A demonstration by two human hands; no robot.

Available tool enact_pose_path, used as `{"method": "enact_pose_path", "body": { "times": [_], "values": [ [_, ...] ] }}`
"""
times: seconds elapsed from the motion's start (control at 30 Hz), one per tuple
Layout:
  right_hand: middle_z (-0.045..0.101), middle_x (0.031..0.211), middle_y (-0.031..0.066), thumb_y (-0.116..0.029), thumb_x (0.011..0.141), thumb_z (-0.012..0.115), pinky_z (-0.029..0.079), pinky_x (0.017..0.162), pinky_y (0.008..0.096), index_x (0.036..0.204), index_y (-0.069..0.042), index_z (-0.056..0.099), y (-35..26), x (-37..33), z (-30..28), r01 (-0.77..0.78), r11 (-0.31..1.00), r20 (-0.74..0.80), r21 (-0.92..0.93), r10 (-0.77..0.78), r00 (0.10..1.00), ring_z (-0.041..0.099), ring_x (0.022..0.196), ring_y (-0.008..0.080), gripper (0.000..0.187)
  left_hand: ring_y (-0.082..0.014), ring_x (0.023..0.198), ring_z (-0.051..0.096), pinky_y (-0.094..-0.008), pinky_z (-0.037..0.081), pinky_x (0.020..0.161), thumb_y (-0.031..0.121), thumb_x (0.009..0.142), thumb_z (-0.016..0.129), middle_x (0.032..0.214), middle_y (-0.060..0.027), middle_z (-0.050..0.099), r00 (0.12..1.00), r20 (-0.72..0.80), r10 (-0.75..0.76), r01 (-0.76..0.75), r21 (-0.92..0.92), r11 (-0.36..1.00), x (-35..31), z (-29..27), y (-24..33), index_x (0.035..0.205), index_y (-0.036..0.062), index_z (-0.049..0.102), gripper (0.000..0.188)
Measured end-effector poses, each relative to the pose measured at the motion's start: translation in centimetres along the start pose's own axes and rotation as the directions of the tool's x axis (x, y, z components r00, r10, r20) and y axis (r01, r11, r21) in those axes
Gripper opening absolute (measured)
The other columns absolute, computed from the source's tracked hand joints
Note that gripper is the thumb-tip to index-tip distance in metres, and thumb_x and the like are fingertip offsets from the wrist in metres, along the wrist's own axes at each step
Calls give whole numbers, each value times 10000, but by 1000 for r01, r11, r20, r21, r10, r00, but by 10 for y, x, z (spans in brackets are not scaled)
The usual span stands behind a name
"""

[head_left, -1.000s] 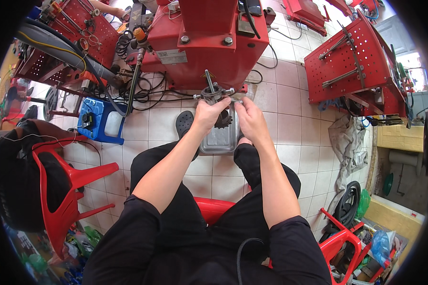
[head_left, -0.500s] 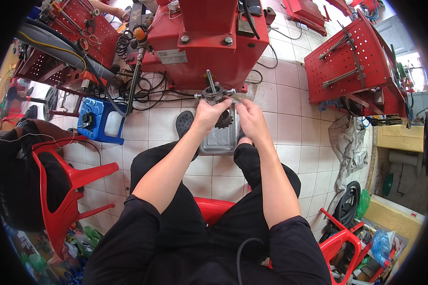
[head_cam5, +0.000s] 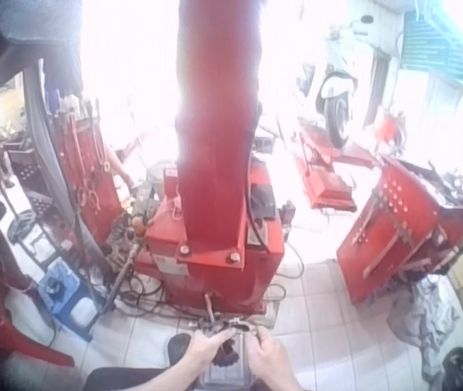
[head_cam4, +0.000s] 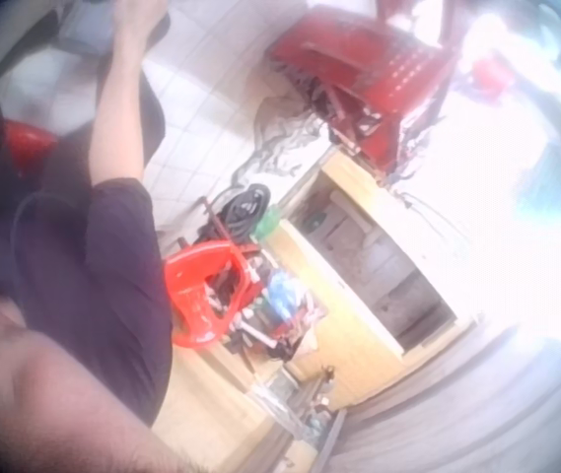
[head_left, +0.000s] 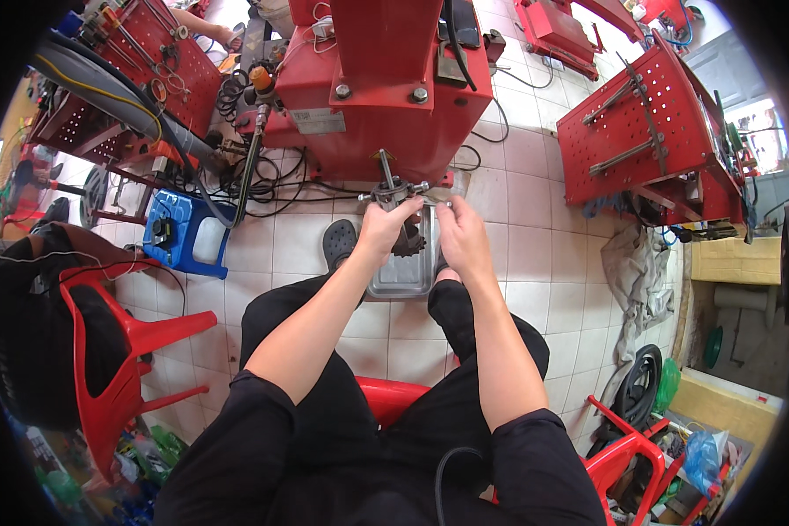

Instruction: The person sits on a red chair and assembles a small mechanical part, likely a carburetor, using their hands. They manipulate various small components, including a spring and a metal rod, and place them into a metal tray on the floor.

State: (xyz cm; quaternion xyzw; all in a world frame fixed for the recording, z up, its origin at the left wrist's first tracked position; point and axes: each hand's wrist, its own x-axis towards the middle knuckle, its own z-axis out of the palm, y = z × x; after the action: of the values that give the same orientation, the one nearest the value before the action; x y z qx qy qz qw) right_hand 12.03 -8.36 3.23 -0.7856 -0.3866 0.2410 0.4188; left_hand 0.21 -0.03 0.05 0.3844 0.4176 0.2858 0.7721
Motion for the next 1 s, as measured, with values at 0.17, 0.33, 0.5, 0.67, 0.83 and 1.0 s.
{"method": "enact_pose_path", "body": {
  "times": [0.17,0.33,0.5,0.67,0.83,1.0],
  "values": [
    [402,636,-19,-219,891,454,318,484,263,795,-75,498,6,10,-7,-329,589,283,738,173,943,375,528,113,179,-155,733,605,-378,521,657,321,814,698,829,1,597,961,-44,-273,255,-240,937,8,-7,-10,939,123,572,266],
    [313,617,-9,-226,859,403,301,482,253,746,-96,431,-6,2,-9,-314,252,318,915,27,948,346,531,136,175,-157,733,606,-360,509,663,307,815,683,826,-9,598,957,-48,-286,262,-277,925,9,-7,-13,930,129,565,243],
    [349,634,3,-297,922,450,319,466,290,718,-118,402,-8,3,-12,-448,19,446,894,69,893,413,553,157,275,-152,739,602,-351,508,654,305,808,697,831,-9,589,969,-52,-241,227,-199,953,9,-8,-16,917,117,565,255],
    [462,697,23,-277,945,508,343,457,271,827,-98,472,0,6,-9,-602,164,559,781,245,792,459,550,141,217,-161,755,595,-364,516,641,293,804,703,845,-17,576,970,-67,-234,223,-139,965,4,-4,-12,943,87,574,280],
    [581,811,87,-121,940,452,460,511,303,1099,17,527,1,7,-7,-545,272,482,793,268,834,569,630,187,224,-169,762,590,-363,522,633,288,811,667,854,-29,570,973,-61,-221,213,-121,970,5,-3,-12,981,69,572,293],
    [651,957,178,-54,934,415,506,550,320,1150,29,476,-5,7,-8,-506,368,468,780,193,862,651,732,234,239,-160,700,594,-338,505,610,254,809,591,804,-57,598,979,31,-201,203,-194,960,8,-6,-14,880,36,589,230]
  ]
}}
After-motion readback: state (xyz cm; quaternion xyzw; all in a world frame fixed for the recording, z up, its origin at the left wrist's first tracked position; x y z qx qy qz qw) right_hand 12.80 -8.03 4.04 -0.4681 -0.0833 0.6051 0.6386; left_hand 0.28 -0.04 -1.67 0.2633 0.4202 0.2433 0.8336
